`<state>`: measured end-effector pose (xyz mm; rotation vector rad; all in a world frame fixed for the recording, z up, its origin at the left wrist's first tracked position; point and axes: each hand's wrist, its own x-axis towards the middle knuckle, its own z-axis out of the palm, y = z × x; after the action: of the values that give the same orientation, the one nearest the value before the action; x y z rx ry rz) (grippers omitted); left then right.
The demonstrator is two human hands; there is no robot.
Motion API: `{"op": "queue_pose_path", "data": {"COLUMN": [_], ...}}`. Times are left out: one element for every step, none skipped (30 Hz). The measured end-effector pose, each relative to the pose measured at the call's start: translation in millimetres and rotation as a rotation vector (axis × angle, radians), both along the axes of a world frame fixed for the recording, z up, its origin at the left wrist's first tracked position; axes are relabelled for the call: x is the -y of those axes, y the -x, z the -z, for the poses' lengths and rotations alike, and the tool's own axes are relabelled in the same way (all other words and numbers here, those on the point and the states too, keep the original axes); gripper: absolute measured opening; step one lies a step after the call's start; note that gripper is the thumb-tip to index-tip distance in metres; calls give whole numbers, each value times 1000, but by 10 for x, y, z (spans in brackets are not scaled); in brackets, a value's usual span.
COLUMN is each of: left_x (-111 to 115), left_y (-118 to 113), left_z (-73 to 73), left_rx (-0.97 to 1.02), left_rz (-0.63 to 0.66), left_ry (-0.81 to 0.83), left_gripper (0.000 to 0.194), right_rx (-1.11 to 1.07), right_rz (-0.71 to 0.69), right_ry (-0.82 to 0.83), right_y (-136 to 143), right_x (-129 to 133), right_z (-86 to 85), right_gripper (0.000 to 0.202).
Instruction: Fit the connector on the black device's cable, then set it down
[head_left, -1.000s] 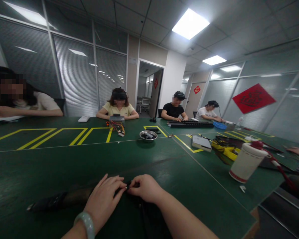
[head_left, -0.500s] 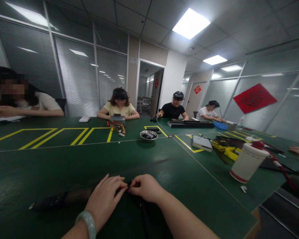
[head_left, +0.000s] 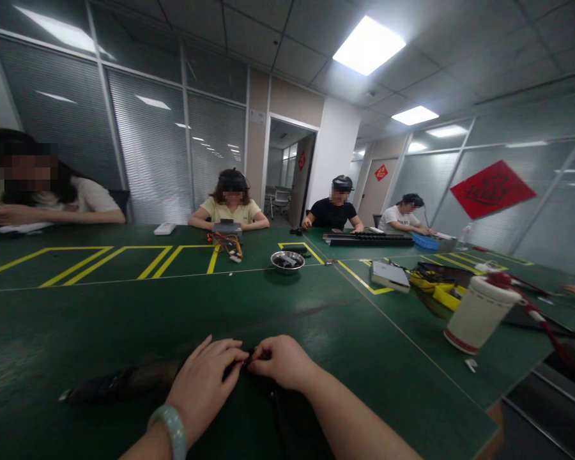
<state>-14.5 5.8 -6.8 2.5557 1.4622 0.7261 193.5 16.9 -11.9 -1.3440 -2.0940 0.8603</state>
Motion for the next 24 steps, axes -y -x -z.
{"op": "queue_pose_path", "data": {"left_x": [3,5,6,6,4,1,-1,-4,-6,-7,-7,-6,-5,-3,-2,-2,-4,-6,-9,-13,-16,-17,-16,-13], "left_y": [-3,-6,-7,-8,-8,-7,-5,-2,1,3,5,6,6,5,3,1,-2,-6,-10,-13,-17,-21,-25,-30], "left_z": [-3,-4,-4,-3,-1,1,3,4,4,4,2,1,-1,-2,-1,0,3,6,10,13,13,11,7,-1], "left_rx": [5,11,16,19,19,17,14,9,6,6,5,6,6,5,2,-1,-4,-8,-11,-13,-13,-13,-13,-12], "left_rz": [-1,-4,-7,-10,-11,-9,-6,0,5,10,13,16,17,17,15,12,10,7,6,5,4,4,3,2], "left_ry": [1,0,-2,-3,-1,1,4,6,5,0,-7,-16,-24,-28,-28,-24,-16,-6,3,11,17,22,27,31], "left_gripper": [23,23,23,23,23,22,22,21,21,21,21,21,21,21,21,20,20,19,19,19,18,18,18,18], "right_rx": [-4,-11,-19,-28,-36,-41,-42,-39,-34,-25,-16,-8,-1,4,9,15,22,28,35,37,34,27,20,15], "right_rz": [4,5,6,6,4,0,1,4,9,14,21,31,45,63,89,119,152,180,204,221,232,237,241,248], "right_ry": [5,12,19,24,28,31,33,36,41,47,50,54,58,60,62,60,55,48,42,39,39,42,46,45], "right_y": [0,1,1,1,0,0,0,1,4,8,16,26,39,54,72,92,112,132,151,169,185,201,215,228], "right_x": [-2,-4,-5,-7,-7,-6,-3,1,5,11,18,25,33,41,50,59,68,77,85,93,99,105,111,116], "right_z": [-1,0,1,1,1,-1,-5,-10,-17,-25,-33,-41,-48,-53,-57,-59,-59,-58,-54,-49,-43,-38,-34,-32], "right_gripper": [19,19,19,18,18,18,18,18,18,18,18,18,19,19,21,23,25,27,27,27,26,25,25,25]}}
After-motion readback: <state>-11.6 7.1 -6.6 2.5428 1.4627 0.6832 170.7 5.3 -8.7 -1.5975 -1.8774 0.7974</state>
